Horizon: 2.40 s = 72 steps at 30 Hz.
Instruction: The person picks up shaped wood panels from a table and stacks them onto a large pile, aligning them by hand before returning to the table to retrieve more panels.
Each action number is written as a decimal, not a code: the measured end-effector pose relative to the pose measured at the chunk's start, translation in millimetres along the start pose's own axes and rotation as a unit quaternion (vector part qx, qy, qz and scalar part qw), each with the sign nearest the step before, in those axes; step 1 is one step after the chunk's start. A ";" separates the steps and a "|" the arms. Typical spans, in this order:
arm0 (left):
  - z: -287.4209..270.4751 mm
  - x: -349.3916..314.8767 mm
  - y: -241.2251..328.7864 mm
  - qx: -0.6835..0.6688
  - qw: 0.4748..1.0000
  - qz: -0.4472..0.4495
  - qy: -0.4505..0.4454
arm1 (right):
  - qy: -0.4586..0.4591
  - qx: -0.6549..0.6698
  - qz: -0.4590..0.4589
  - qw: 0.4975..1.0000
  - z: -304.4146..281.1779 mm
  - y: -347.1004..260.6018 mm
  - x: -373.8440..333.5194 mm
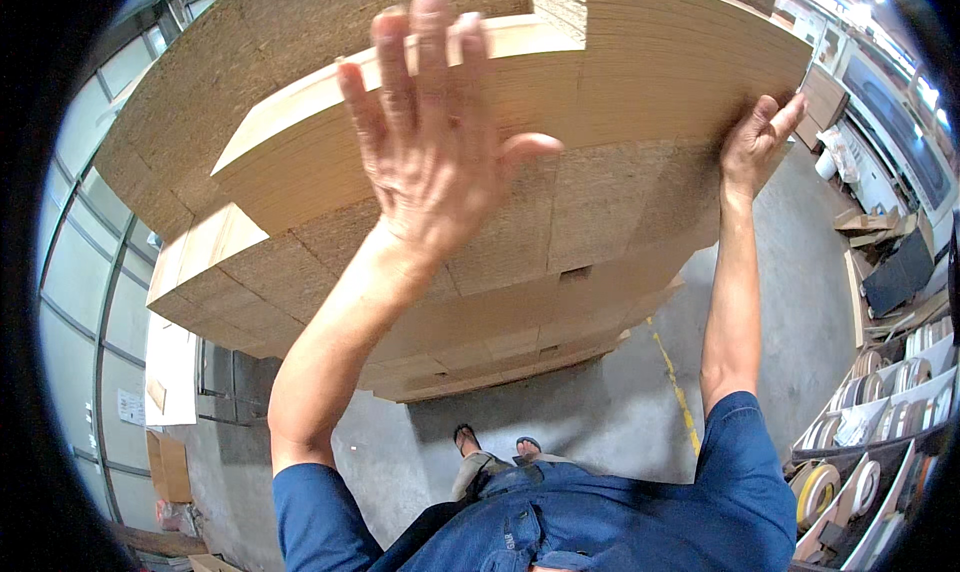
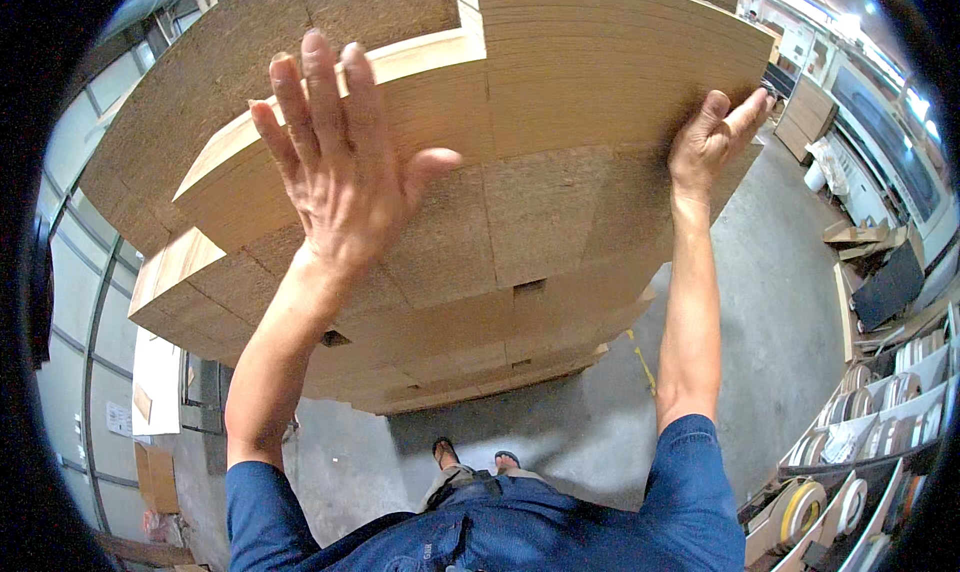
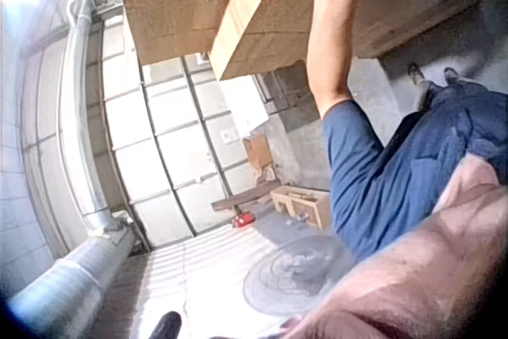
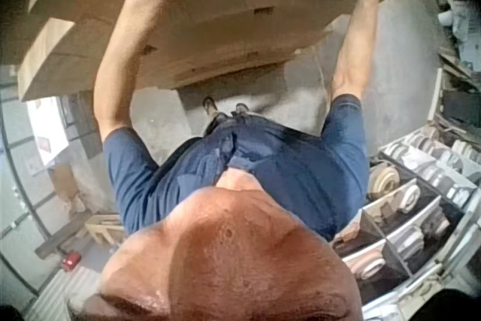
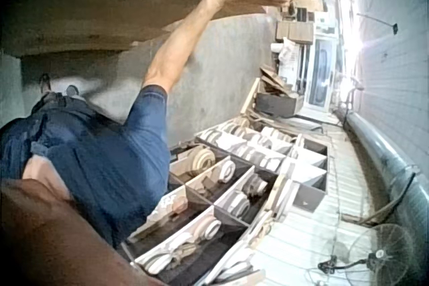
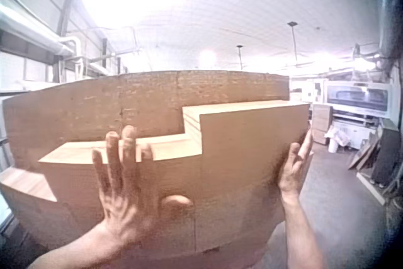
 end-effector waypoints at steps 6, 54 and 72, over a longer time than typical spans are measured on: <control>11.9 7.0 10.7 -0.011 0.999 0.036 -0.029 | 0.003 -0.020 -0.101 0.995 2.6 -11.1 -49.5; -216.0 -739.3 -580.3 -0.192 0.692 -0.682 -0.138 | -0.871 0.303 0.005 0.386 331.0 -798.5 -781.8; 149.8 -733.1 -1150.9 0.044 0.653 -0.625 -0.424 | -0.879 0.159 0.190 0.406 591.5 -723.3 -825.0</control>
Point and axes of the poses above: each hand's wrist, its own x-axis towards the middle knuckle, its own z-axis out of the palm, y = z × x, the point moved 2 cm from there along x, towards the middle knuckle, and after that the axes turned 3 degrees about -y, right-handed, at the moved point
